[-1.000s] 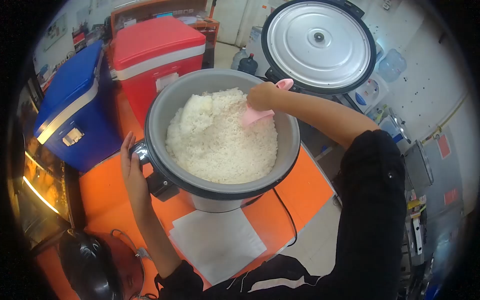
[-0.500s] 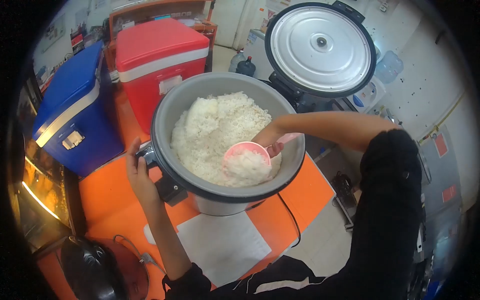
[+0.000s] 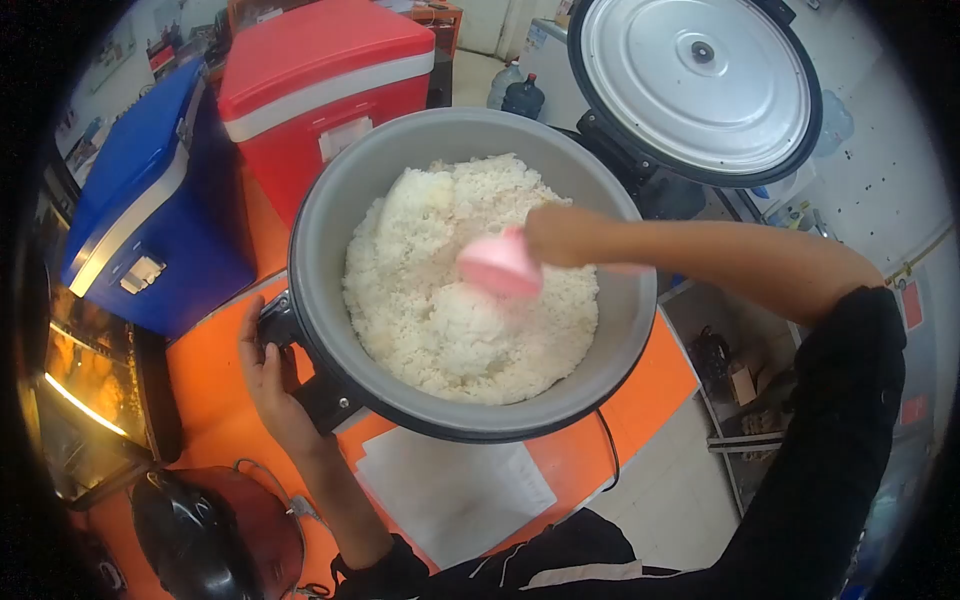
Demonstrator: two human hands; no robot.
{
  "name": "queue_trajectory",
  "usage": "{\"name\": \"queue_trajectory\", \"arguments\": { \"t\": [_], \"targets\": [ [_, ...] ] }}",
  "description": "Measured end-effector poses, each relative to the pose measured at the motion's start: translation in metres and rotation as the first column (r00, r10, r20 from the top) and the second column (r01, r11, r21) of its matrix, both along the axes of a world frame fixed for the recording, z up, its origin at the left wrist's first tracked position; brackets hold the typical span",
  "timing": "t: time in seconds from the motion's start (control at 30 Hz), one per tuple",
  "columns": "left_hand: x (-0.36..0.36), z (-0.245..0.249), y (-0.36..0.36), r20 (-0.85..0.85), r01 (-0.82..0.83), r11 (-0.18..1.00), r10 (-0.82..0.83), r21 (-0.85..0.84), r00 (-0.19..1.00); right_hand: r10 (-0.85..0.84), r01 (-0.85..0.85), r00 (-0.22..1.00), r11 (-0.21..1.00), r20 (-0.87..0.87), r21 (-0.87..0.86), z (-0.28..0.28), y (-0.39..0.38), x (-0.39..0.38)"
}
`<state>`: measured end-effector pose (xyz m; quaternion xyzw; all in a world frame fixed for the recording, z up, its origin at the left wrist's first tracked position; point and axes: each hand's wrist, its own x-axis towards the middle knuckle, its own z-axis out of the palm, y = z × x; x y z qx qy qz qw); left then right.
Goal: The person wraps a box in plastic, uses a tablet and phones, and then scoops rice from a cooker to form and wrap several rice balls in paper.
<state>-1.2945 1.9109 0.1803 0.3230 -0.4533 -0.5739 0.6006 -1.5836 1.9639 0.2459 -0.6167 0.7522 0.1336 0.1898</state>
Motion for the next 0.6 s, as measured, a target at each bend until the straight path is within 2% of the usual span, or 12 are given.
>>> {"name": "queue_trajectory", "arguments": {
  "t": [0.03, 0.07, 0.1, 0.17, 0.3, 0.37, 0.4, 0.47, 0.53, 0.6],
  "targets": [
    [-0.001, 0.0, 0.0, 0.006, -0.003, 1.0, 0.003, 0.001, 1.0, 0.104, -0.101, 0.994, 0.991, -0.032, 0.082, -0.008, 0.002, 0.012],
    [-0.002, 0.001, 0.0, -0.012, -0.012, 1.0, 0.012, 0.004, 1.0, 0.101, -0.101, 0.995, 0.988, -0.003, -0.121, -0.024, 0.011, 0.024],
    [-0.002, 0.001, 0.0, -0.028, -0.017, 1.0, 0.017, 0.008, 0.999, 0.097, -0.095, 0.995, 0.989, 0.011, -0.117, -0.025, 0.009, 0.031],
    [-0.002, 0.002, 0.0, -0.022, -0.02, 1.0, 0.02, 0.019, 1.0, 0.144, -0.149, 0.988, 0.986, 0.063, 0.073, -0.017, 0.007, 0.047],
    [-0.001, 0.002, 0.0, -0.004, -0.025, 1.0, 0.025, 0.004, 1.0, 0.205, -0.225, 0.97, 0.961, 0.131, 0.158, -0.011, 0.029, 0.079],
    [-0.002, 0.001, 0.0, 0.001, -0.037, 0.999, 0.037, 0.006, 0.999, 0.222, -0.22, 0.96, 0.975, 0.173, -0.036, 0.008, 0.039, 0.086],
    [-0.001, 0.001, 0.001, 0.016, -0.039, 0.999, 0.039, 0.007, 0.999, 0.228, -0.225, 0.958, 0.974, 0.172, -0.038, 0.018, 0.04, 0.092],
    [-0.002, 0.006, 0.003, 0.063, -0.066, 0.998, 0.065, 0.011, 0.996, -0.023, 0.014, 0.965, 0.999, 0.262, 0.038, 0.031, 0.038, 0.101],
    [-0.001, 0.009, 0.006, 0.119, -0.09, 0.996, 0.087, 0.023, 0.989, -0.072, 0.068, 0.943, 0.997, 0.326, 0.025, 0.018, 0.034, 0.103],
    [-0.004, 0.009, 0.008, 0.071, -0.096, 0.995, 0.093, 0.041, 0.993, -0.12, 0.124, 0.916, 0.992, 0.384, 0.013, 0.009, 0.039, 0.099]
  ]
}}
